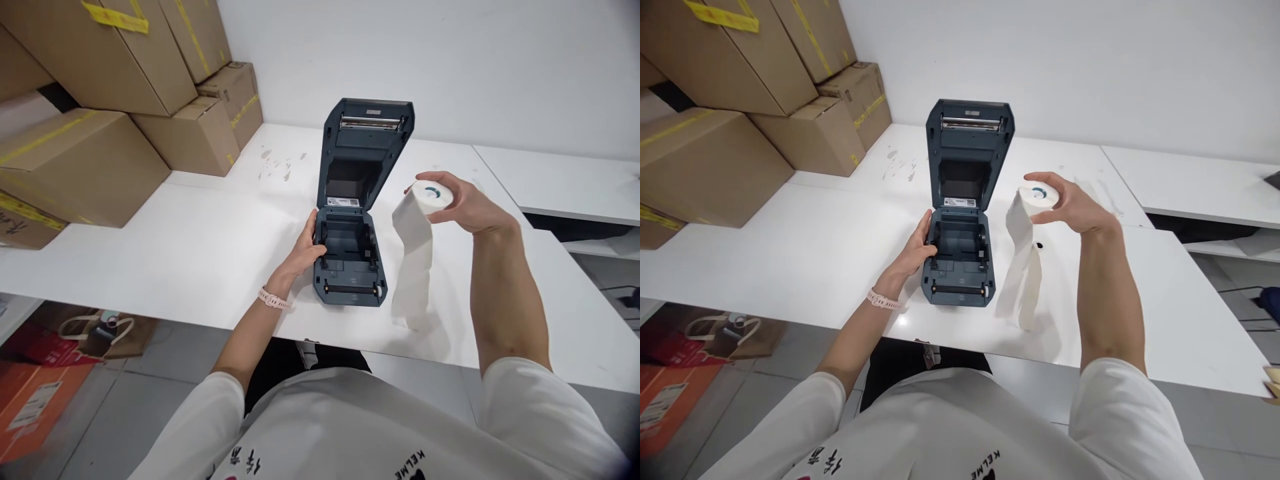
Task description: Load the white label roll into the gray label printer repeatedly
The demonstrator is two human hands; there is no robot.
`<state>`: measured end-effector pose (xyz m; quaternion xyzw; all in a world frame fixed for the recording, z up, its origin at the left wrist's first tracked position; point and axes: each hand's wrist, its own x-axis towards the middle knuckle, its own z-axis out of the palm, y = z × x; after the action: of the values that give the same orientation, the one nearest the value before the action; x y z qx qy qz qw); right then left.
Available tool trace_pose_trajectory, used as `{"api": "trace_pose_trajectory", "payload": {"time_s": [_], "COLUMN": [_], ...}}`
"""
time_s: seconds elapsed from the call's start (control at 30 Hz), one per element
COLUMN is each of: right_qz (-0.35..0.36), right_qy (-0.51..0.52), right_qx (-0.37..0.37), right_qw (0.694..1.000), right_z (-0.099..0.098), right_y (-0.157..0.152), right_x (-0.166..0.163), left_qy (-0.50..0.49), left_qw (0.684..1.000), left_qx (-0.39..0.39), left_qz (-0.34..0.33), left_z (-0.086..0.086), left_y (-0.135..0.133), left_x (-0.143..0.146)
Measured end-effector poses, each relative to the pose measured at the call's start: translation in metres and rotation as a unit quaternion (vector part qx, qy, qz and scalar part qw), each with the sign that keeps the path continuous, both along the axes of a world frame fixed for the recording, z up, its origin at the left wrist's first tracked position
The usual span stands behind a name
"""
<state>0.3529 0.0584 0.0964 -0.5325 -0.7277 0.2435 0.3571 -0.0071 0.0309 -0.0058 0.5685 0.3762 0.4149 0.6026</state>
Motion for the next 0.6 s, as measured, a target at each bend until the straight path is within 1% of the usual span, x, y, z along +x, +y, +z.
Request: {"api": "trace_pose_trajectory", "payload": {"time_s": [0.03,0.1,0.2,0.27,0.33,0.43,0.53,0.6], "right_qz": [-0.011,-0.005,-0.036,-0.046,-0.053,-0.057,-0.038,-0.013], "right_qy": [0.026,0.087,0.133,0.142,0.140,0.161,0.217,0.219], "right_qx": [-0.031,-0.110,-0.150,-0.168,-0.178,-0.161,-0.153,-0.179], "right_qw": [0.999,0.990,0.979,0.974,0.973,0.972,0.963,0.959], "right_z": [-0.012,-0.035,-0.064,-0.076,-0.083,-0.089,-0.095,-0.100], "right_y": [0.008,0.024,0.044,0.051,0.051,0.033,-0.005,-0.034], "right_x": [0.005,0.011,0.009,0.005,0.005,0.017,0.041,0.053], "left_qy": [0.001,0.001,0.002,0.006,0.009,0.010,0.004,0.003], "left_qw": [1.000,1.000,1.000,1.000,1.000,1.000,1.000,1.000], "left_qx": [0.002,0.003,0.000,-0.002,-0.003,-0.004,-0.010,-0.014], "left_qz": [0.000,0.000,0.002,-0.001,-0.005,-0.009,-0.007,-0.003], "left_z": [0.000,-0.001,-0.003,-0.004,-0.005,-0.006,-0.004,-0.002], "left_y": [0.000,0.000,0.001,0.001,0.002,0.002,0.002,0.001], "left_x": [0.000,0.000,-0.001,-0.003,-0.004,-0.005,-0.004,-0.002]}}
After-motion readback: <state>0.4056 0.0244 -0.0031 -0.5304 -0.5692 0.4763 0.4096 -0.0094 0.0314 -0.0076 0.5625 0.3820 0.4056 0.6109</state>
